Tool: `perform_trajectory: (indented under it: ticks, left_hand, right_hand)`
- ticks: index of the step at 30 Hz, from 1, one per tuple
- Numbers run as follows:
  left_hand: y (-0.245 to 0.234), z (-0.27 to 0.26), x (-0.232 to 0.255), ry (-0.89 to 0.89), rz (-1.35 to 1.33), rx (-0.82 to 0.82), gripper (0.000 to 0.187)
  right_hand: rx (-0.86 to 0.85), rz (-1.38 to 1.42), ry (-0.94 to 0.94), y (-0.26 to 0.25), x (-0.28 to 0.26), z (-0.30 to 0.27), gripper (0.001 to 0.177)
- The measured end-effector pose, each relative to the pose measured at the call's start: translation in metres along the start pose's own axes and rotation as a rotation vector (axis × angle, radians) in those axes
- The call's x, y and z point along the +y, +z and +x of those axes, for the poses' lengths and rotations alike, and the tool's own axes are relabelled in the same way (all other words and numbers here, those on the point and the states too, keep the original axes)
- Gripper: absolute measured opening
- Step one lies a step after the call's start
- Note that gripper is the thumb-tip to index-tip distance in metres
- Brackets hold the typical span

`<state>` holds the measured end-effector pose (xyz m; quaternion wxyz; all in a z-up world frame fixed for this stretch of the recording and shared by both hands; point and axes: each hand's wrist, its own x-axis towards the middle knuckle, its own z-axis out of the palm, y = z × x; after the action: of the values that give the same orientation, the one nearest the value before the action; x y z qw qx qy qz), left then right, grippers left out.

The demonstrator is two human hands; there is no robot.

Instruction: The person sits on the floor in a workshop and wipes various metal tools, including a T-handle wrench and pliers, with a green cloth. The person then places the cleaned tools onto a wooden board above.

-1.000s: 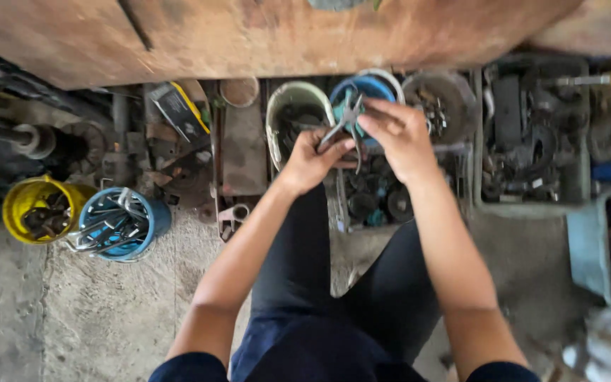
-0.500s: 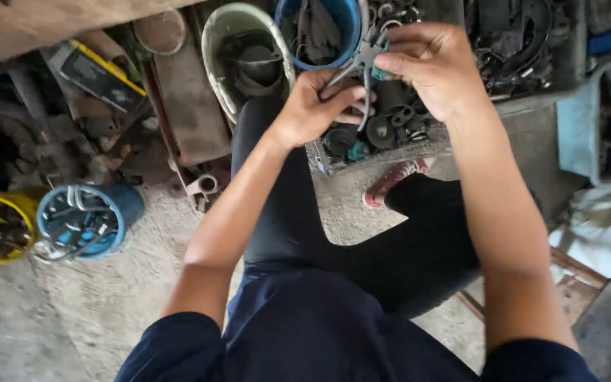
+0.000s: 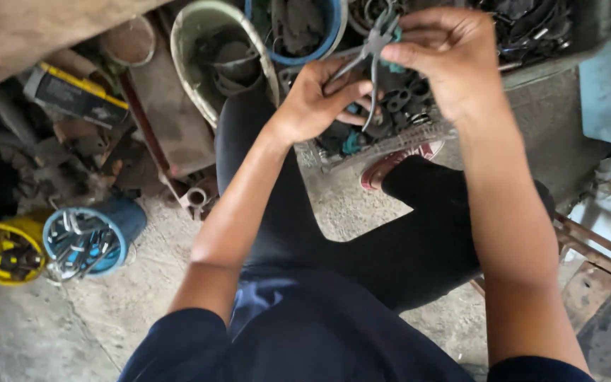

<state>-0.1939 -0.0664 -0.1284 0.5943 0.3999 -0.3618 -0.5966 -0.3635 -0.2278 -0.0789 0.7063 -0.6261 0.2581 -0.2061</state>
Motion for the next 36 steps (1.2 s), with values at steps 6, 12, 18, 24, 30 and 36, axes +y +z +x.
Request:
perform_trajectory:
  ticks: [6,12,18,24,30,36]
  left_hand:
    - [0.012,0.012,-0.014,-0.018,-0.023,0.063,0.023]
    - [0.018,0.019,-0.005,-0.062,-0.051,0.079,0.022]
    - [0.022,0.020,-0.001,-0.062,-0.048,0.067,0.022]
    - [0.018,0.007,-0.003,-0.062,-0.048,0.058,0.021]
    - [0.015,0.003,0.004,-0.066,0.027,0.133,0.024]
    - [0.007,-0.003,0.006,-0.050,0.024,0.196,0.024]
  right_hand:
    - [-0.037,0.298,0.129,-0.001,-0.009,0.001,0.041]
    - [0.078,0.177,0.054,-0.018,0.018,0.001,0.038]
    - [0.013,0.307,0.142,-0.003,-0.014,0.002,0.044]
    - [0.081,0.131,0.135,-0.007,0.006,0.000,0.042]
    - [0.047,0.260,0.189,0.012,0.001,0.005,0.046]
    - [0.130,0.188,0.019,0.022,0.026,0.011,0.042]
